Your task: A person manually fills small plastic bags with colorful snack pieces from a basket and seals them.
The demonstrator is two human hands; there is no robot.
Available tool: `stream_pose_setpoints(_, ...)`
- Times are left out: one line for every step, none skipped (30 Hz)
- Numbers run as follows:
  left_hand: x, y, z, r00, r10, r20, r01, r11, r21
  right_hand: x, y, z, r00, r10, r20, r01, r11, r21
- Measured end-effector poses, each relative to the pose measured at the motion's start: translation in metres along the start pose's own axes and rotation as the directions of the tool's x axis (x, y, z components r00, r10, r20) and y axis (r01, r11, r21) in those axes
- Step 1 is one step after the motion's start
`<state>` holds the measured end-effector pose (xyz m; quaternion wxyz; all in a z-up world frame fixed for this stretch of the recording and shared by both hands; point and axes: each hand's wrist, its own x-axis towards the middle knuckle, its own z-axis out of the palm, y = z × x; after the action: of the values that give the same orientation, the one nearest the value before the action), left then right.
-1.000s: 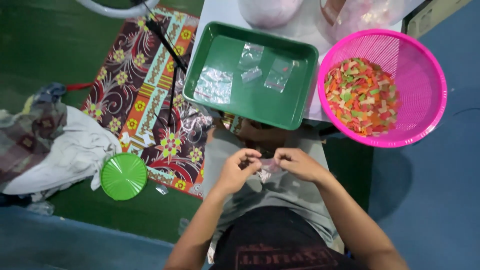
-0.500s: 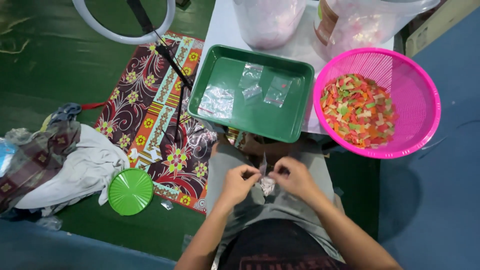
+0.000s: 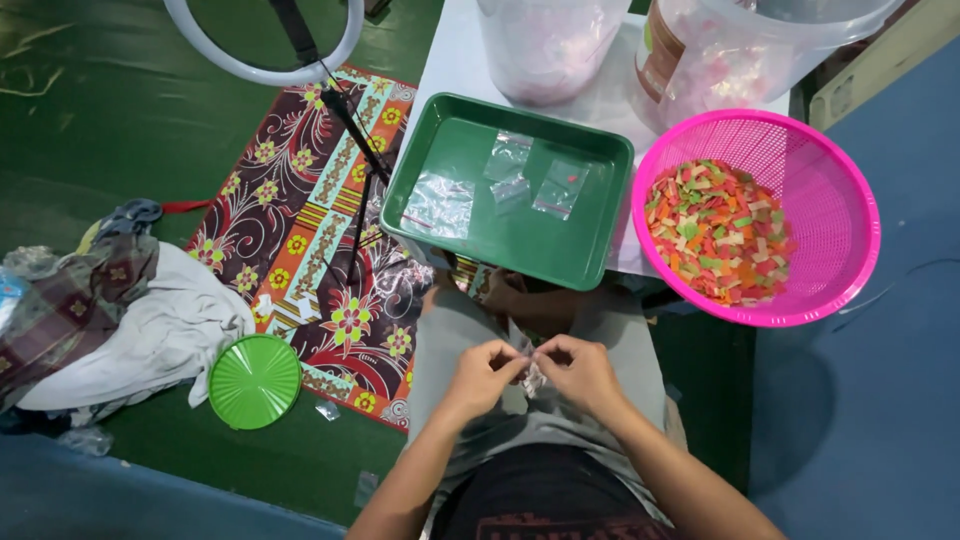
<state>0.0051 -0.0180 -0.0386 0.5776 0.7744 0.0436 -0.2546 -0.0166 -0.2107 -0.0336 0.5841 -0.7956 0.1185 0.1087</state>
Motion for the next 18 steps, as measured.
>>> stream_pose_setpoints(0.002, -0.004, 0.001, 0.999, 0.001, -0.048, 0.001, 0.999, 0.041, -0.001, -0.001, 0.0, 0.993, -0.112, -0.026, 0.105, 0.975, -0.194)
stream_pose_setpoints(0.004, -0.008, 0.003, 0.995, 0.005, -0.096, 0.003, 0.997, 0.081, -0.001, -0.003, 0.001, 0.974, -0.226, -0.029, 0.198, 0.902, -0.383)
stream_pose_setpoints(0.0, -0.008, 0.004, 0.995, 0.003, -0.095, 0.005, 0.997, 0.078, -0.002, 0.003, 0.004, 0.974, -0.224, -0.028, 0.196, 0.902, -0.385)
stream_pose_setpoints(-0.003, -0.008, 0.005, 0.98, 0.155, -0.123, -0.12, 0.96, 0.254, -0.002, 0.009, 0.008, 0.97, -0.242, -0.016, 0.207, 0.859, -0.468)
stream_pose_setpoints(-0.007, -0.008, 0.006, 0.943, 0.307, -0.126, -0.228, 0.876, 0.424, -0.002, 0.014, 0.012, 0.965, -0.26, 0.0, 0.218, 0.809, -0.546)
stream_pose_setpoints(-0.011, -0.005, 0.006, 0.943, 0.306, -0.129, -0.227, 0.878, 0.422, 0.001, 0.016, 0.011, 0.966, -0.26, 0.003, 0.219, 0.808, -0.547)
stream_pose_setpoints(-0.015, -0.003, 0.006, 0.907, 0.42, -0.035, -0.33, 0.76, 0.56, 0.003, 0.019, 0.01, 0.962, -0.273, 0.008, 0.226, 0.782, -0.581)
stream_pose_setpoints(-0.019, 0.0, 0.006, 0.856, 0.511, 0.075, -0.422, 0.609, 0.672, 0.006, 0.021, 0.009, 0.959, -0.285, 0.014, 0.233, 0.755, -0.613)
stream_pose_setpoints(-0.022, 0.008, 0.003, 0.858, 0.508, 0.073, -0.419, 0.611, 0.671, 0.006, 0.012, 0.004, 0.959, -0.283, 0.017, 0.234, 0.755, -0.613)
stream_pose_setpoints(-0.025, 0.016, -0.001, 0.825, 0.547, 0.144, -0.476, 0.534, 0.699, 0.006, 0.003, -0.002, 0.969, -0.234, 0.078, 0.233, 0.766, -0.599)
stream_pose_setpoints(-0.029, 0.023, -0.004, 0.787, 0.577, 0.218, -0.53, 0.453, 0.717, 0.005, -0.006, -0.008, 0.973, -0.182, 0.138, 0.229, 0.777, -0.586)
stream_pose_setpoints(-0.032, 0.029, -0.008, 0.791, 0.573, 0.216, -0.527, 0.457, 0.716, 0.003, -0.013, -0.013, 0.974, -0.178, 0.142, 0.227, 0.777, -0.586)
stream_pose_setpoints(-0.033, 0.036, -0.013, 0.814, 0.48, 0.328, -0.544, 0.431, 0.72, 0.002, -0.02, -0.017, 0.962, -0.165, 0.216, 0.262, 0.77, -0.582)
stream_pose_setpoints(-0.035, 0.044, -0.017, 0.82, 0.375, 0.431, -0.564, 0.406, 0.719, 0.001, -0.028, -0.022, 0.945, -0.151, 0.289, 0.297, 0.763, -0.574)
stream_pose_setpoints(-0.032, 0.037, -0.019, 0.821, 0.374, 0.431, -0.564, 0.408, 0.718, 0.002, -0.028, -0.026, 0.946, -0.148, 0.29, 0.296, 0.763, -0.575)
stream_pose_setpoints(-0.029, 0.03, -0.02, 0.753, 0.472, 0.458, -0.636, 0.346, 0.69, 0.003, -0.028, -0.03, 0.936, -0.133, 0.325, 0.314, 0.731, -0.605)
stream_pose_setpoints(-0.027, 0.023, -0.021, 0.675, 0.56, 0.48, -0.699, 0.276, 0.659, 0.003, -0.028, -0.033, 0.926, -0.115, 0.359, 0.332, 0.698, -0.634)
stream_pose_setpoints(-0.024, 0.018, -0.02, 0.676, 0.559, 0.48, -0.699, 0.28, 0.658, 0.002, -0.034, -0.037, 0.926, -0.112, 0.36, 0.331, 0.699, -0.634)
